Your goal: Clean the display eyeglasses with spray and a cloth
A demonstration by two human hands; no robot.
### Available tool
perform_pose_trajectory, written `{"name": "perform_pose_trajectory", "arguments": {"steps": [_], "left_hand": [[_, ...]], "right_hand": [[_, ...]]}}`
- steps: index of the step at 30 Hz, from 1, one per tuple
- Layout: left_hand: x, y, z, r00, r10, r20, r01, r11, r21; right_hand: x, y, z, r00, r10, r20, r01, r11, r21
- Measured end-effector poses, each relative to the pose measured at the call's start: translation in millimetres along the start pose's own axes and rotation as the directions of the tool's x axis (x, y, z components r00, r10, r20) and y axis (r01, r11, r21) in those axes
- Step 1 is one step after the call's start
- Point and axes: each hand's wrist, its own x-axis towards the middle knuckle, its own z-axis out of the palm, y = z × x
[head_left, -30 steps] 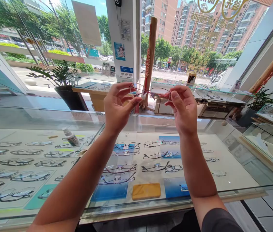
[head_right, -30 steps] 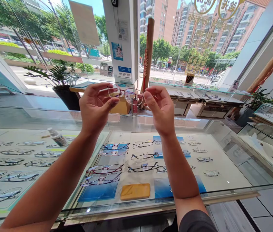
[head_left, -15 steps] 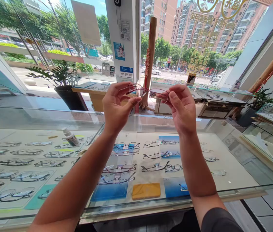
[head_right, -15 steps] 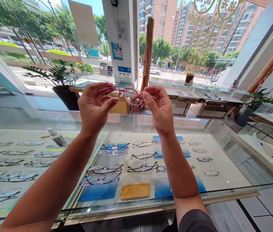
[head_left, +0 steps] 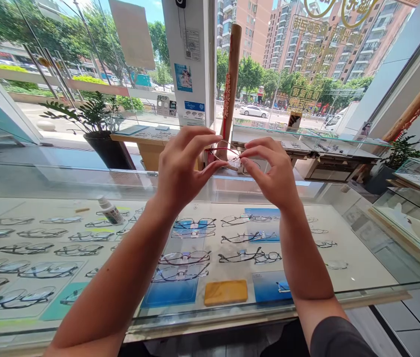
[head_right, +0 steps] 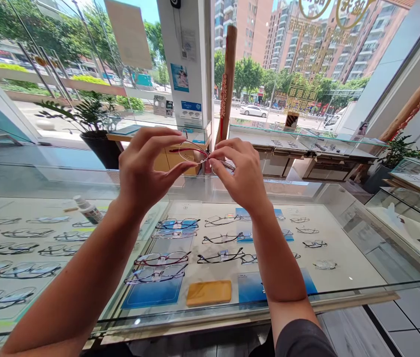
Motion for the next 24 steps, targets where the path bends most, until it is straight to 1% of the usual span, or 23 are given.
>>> {"name": "perform_pose_trajectory", "arguments": {"steps": [6,15,20,24], "left_hand": [[0.9,4.6,-3.9,0.999,0.037,0.037,-0.037,0.999,0.008],[1.2,6.2,-1.7,0.998,-0.049,0.031,0.051,0.994,-0.092],[1.7,7.7,-3.7,0.998,-0.041,0.043,0.045,0.994,-0.099],[1.9,7.7,-3.6,0.999,-0.022,0.024,0.025,0.993,-0.112]], "right_hand": [[1.8,0.7,-5.6,0.997,-0.006,0.080,-0.002,0.995,0.095],[2.2,1.8,-6.9,0.995,0.004,0.096,-0.018,0.990,0.142],[1.5,1.0,-7.0,0.993,-0.004,0.117,-0.018,0.982,0.190],[1.0,-0.6,-7.0,0.991,0.006,0.134,-0.034,0.977,0.210]]}}
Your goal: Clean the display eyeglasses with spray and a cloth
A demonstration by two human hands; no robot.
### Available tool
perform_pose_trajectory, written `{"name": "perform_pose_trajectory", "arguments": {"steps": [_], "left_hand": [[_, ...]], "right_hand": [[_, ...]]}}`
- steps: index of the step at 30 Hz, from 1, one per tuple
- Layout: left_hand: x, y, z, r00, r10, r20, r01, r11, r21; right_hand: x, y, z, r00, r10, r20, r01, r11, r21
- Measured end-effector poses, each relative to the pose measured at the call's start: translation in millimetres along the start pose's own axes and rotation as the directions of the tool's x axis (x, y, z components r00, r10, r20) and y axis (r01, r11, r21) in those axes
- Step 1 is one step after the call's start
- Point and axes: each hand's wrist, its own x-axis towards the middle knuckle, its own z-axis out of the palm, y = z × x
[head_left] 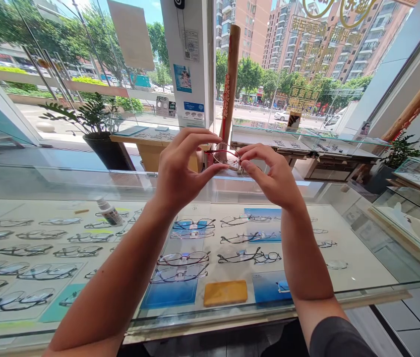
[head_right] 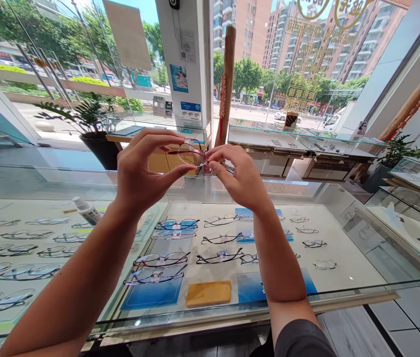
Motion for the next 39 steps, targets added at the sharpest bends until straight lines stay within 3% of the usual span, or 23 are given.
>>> {"name": "perform_pose_trajectory", "arguments": {"steps": [9,19,25,27,29,31,32,35,37,39], "left_hand": [[-3.7,2.7,4.3,0.994,-0.090,0.061,0.101,0.969,-0.225],[-2.8,-0.9,7.0,0.995,-0.060,0.081,0.085,0.932,-0.351],[-0.1,7.5,4.3,0.996,-0.047,0.078,0.070,0.947,-0.313],[1.1,15.5,-0.1,0.996,-0.086,0.040,0.093,0.964,-0.248],[-0.7,27.2,-3.8,0.984,-0.142,-0.104,0.123,0.978,-0.168],[-7.1,42.8,-4.7,0.946,-0.208,-0.250,0.182,0.976,-0.122],[-11.9,51.8,-3.8,0.931,-0.255,-0.260,0.229,0.965,-0.125],[-30.6,79.3,3.2,0.899,-0.437,-0.031,0.423,0.885,-0.196],[-44.0,94.8,9.6,0.839,-0.530,0.126,0.544,0.802,-0.245],[-57.1,107.0,15.7,0.774,-0.601,0.198,0.632,0.718,-0.291]], "right_hand": [[1.5,5.1,0.3,1.000,-0.008,0.012,0.008,1.000,0.015],[1.2,5.1,-1.1,0.975,0.165,0.147,-0.198,0.948,0.248],[-3.0,-3.1,-1.1,0.979,0.202,0.039,-0.206,0.953,0.221],[-4.7,-2.9,-2.7,0.980,0.196,-0.019,-0.188,0.962,0.198],[-6.4,0.6,-4.5,0.979,0.187,-0.086,-0.170,0.969,0.178],[-9.5,5.5,-4.1,0.969,0.197,-0.147,-0.172,0.971,0.167],[-12.5,7.4,-2.6,0.963,0.211,-0.170,-0.183,0.969,0.166],[-30.0,4.9,8.2,0.948,0.239,-0.212,-0.209,0.965,0.157],[-48.7,-4.6,18.7,0.942,0.234,-0.241,-0.206,0.969,0.136],[-70.6,-18.0,29.3,0.934,0.218,-0.284,-0.201,0.976,0.088]]}}
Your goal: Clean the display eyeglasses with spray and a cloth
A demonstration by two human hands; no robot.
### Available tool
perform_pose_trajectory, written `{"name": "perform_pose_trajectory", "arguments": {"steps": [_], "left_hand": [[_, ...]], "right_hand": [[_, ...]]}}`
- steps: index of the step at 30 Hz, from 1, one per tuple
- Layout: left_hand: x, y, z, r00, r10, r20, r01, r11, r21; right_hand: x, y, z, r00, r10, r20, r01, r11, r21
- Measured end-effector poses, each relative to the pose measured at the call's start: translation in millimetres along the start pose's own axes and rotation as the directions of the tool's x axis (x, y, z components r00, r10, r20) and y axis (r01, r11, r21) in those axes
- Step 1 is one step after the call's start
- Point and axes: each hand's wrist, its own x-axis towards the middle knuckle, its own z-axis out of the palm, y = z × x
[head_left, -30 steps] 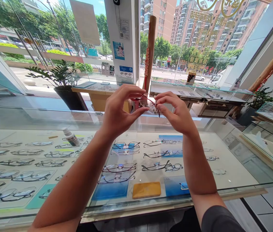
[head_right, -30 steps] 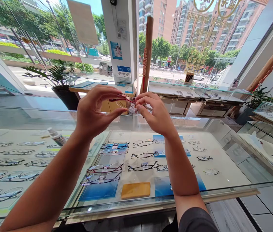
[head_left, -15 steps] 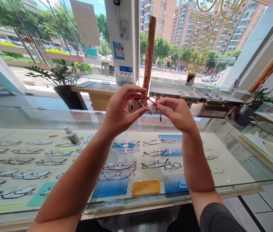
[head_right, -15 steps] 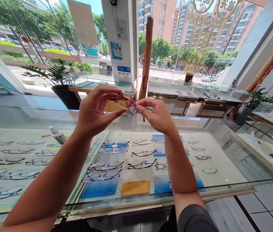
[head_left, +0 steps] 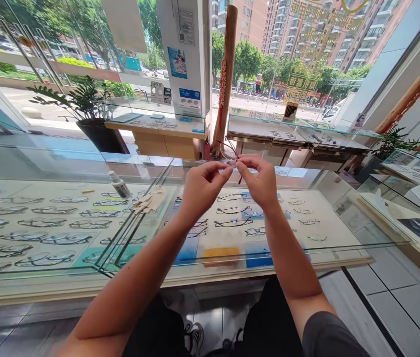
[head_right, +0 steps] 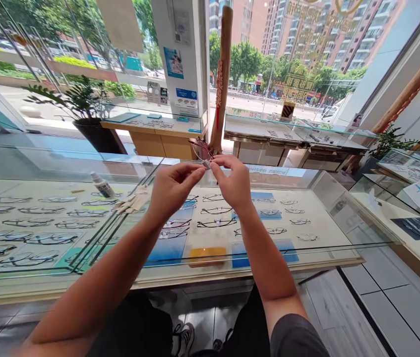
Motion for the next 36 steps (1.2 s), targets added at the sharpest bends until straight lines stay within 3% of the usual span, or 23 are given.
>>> {"name": "perform_pose_trajectory", "arguments": {"steps": [3,7,13,16,19,23,26,29,32,36], "left_hand": [[-21.8,-2.5,11.2,0.987,-0.157,0.029,0.159,0.981,-0.112],[-47.6,-3.4,21.6,0.936,-0.341,0.088,0.353,0.902,-0.248],[-77.2,-4.8,32.0,0.857,-0.488,0.163,0.514,0.802,-0.302],[-87.9,-6.0,35.3,0.863,-0.477,0.167,0.505,0.821,-0.267],[-91.5,-6.6,33.0,0.898,-0.413,0.149,0.434,0.887,-0.158],[-77.3,-3.6,17.5,0.914,-0.286,0.288,0.231,0.950,0.210],[-57.4,1.2,6.2,0.833,-0.252,0.492,-0.023,0.873,0.487],[-42.8,2.9,6.8,0.665,-0.333,0.669,-0.277,0.722,0.634],[-40.3,-2.8,19.6,0.522,-0.453,0.723,-0.432,0.591,0.682],[-45.8,-19.6,41.9,0.412,-0.518,0.750,-0.514,0.547,0.661]], "right_hand": [[-38.1,-10.9,3.1,0.996,-0.039,-0.075,0.031,0.994,-0.103],[-77.3,-15.2,3.5,0.986,-0.089,-0.142,0.060,0.978,-0.198],[-119.0,-16.5,-3.0,0.993,-0.083,-0.088,0.053,0.953,-0.298],[-134.2,-23.0,-10.4,0.998,-0.038,-0.045,0.023,0.960,-0.280],[-143.9,-27.3,-22.2,0.999,0.047,0.002,-0.046,0.984,-0.174],[-149.4,-7.9,-48.9,0.974,0.216,-0.066,-0.224,0.960,-0.166],[-153.0,26.7,-71.6,0.915,0.397,-0.065,-0.402,0.897,-0.182],[-160.1,60.1,-86.7,0.851,0.524,-0.036,-0.521,0.834,-0.180],[-168.4,79.3,-92.5,0.829,0.557,-0.042,-0.557,0.817,-0.154],[-174.4,88.2,-94.2,0.818,0.574,-0.027,-0.574,0.812,-0.106]]}}
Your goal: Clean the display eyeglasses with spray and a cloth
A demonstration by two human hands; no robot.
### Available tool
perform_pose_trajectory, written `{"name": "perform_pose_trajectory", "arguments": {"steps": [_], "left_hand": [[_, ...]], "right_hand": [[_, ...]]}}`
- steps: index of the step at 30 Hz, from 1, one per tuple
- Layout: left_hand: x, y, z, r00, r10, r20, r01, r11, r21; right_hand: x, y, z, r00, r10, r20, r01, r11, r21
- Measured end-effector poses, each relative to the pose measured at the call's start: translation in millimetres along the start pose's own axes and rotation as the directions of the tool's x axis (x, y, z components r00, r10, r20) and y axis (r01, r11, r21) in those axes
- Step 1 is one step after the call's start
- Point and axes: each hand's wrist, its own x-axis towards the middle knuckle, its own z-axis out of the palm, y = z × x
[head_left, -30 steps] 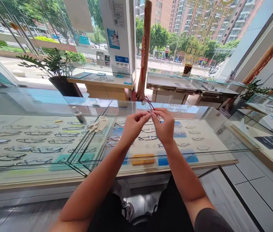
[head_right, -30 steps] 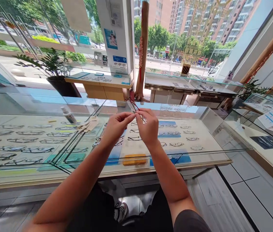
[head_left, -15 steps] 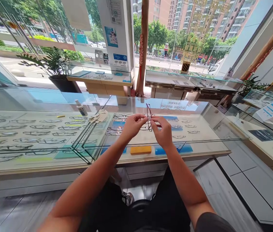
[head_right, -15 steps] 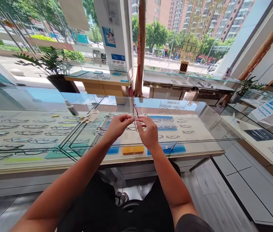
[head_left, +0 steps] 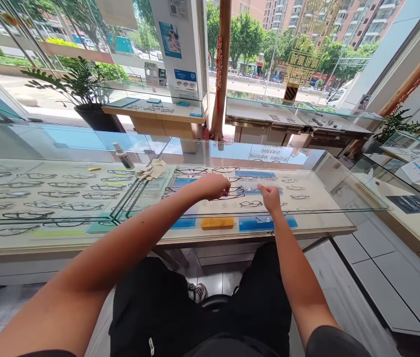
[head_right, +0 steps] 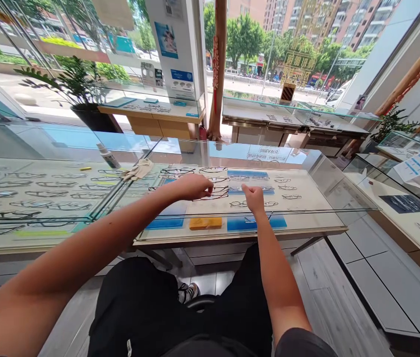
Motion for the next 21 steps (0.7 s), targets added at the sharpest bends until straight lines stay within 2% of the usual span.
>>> {"name": "perform_pose_trajectory", "arguments": {"steps": [3,8,21], "left_hand": [[14.4,3.1,6.9,0.999,0.012,0.035,-0.013,1.000,0.027],[28.6,3.1,6.3,0.997,0.009,0.080,-0.013,0.999,0.043],[55.8,-18.1,-0.5,0.997,-0.048,0.066,0.046,0.998,0.041]], "right_hand": [[1.0,2.2,-0.4,1.000,0.010,0.011,-0.010,1.000,0.013],[2.6,3.1,-1.1,1.000,0.021,0.018,-0.022,1.000,0.020],[5.7,9.5,-0.6,0.999,0.041,0.036,-0.043,0.996,0.079]]}}
